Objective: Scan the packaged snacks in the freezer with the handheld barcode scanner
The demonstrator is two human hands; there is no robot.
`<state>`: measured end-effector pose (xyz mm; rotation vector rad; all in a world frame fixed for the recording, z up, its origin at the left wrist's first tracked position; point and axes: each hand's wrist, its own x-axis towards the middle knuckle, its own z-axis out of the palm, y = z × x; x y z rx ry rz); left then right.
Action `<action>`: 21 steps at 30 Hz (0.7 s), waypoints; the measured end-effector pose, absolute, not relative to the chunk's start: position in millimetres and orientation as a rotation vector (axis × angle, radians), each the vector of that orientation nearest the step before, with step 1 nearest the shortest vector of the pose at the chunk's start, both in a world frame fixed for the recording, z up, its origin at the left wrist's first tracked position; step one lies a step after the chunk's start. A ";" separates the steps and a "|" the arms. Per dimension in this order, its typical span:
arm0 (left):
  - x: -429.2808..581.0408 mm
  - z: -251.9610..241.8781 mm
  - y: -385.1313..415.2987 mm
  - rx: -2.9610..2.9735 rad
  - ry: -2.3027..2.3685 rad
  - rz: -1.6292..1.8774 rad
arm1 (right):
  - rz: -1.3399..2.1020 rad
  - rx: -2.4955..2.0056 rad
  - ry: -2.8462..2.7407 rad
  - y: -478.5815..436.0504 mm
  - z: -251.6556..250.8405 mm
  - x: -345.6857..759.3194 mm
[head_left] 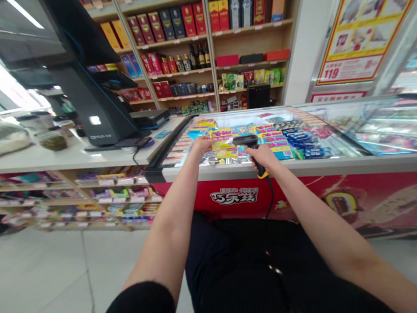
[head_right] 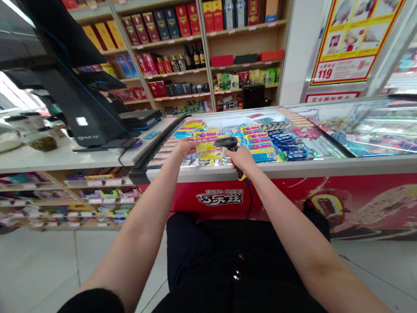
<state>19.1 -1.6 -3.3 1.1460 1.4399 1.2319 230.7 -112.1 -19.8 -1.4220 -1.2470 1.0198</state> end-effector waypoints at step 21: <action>166.1 -30.3 -40.3 1.312 1.200 0.921 | 0.910 -1.341 -0.936 -134.9 -12.9 330.7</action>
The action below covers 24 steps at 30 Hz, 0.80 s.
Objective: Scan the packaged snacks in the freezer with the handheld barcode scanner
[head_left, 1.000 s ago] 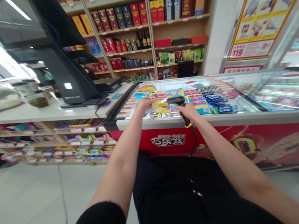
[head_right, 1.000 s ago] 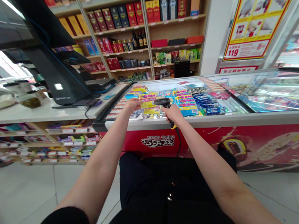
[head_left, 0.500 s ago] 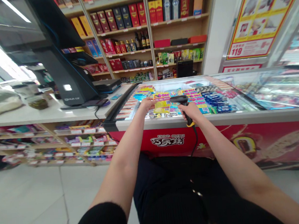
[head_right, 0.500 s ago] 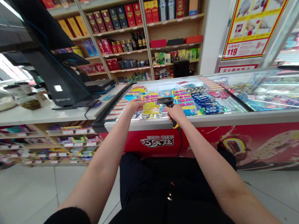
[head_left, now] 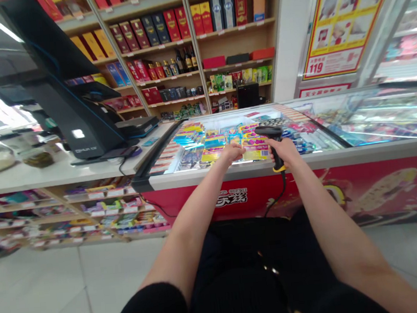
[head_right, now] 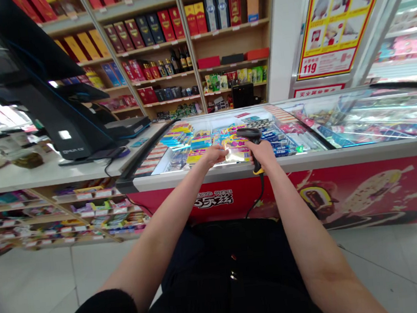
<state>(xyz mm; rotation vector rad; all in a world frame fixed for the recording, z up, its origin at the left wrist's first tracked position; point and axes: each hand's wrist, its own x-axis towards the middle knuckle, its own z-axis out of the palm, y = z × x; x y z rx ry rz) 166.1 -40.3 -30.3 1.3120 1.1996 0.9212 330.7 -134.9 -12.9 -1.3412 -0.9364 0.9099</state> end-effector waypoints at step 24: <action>213.2 -30.9 -4.6 1.965 1.589 0.732 | 0.940 -1.304 -0.827 -135.8 -28.3 373.6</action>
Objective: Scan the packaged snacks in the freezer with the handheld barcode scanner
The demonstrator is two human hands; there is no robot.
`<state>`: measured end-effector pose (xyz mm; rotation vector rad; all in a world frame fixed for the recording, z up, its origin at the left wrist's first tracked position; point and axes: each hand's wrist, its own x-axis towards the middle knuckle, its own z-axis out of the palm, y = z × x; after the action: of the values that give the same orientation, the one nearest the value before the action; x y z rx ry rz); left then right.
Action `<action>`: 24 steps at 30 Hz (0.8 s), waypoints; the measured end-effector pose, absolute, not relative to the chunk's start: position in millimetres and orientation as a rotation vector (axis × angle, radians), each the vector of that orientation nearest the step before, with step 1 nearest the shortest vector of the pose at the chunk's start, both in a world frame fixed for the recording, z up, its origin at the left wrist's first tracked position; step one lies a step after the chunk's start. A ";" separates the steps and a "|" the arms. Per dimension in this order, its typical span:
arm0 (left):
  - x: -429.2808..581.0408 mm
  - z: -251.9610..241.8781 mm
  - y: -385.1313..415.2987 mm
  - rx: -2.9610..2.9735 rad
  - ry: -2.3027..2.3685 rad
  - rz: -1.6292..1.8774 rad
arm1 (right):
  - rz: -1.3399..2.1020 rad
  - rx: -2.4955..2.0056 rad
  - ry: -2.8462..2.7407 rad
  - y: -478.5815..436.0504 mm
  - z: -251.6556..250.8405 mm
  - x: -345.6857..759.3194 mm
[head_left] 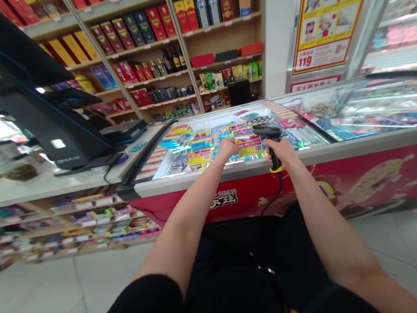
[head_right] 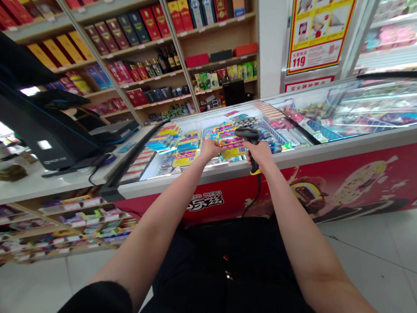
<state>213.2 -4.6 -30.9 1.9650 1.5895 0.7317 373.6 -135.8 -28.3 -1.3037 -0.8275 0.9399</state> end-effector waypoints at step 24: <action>117.6 -25.9 6.8 1.888 1.876 0.995 | 1.003 -1.344 -0.975 -122.4 -31.0 321.0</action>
<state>117.6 6.8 -25.9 1.8879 1.8759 0.9948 321.0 -122.4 -31.0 -1.3439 -0.9754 1.0031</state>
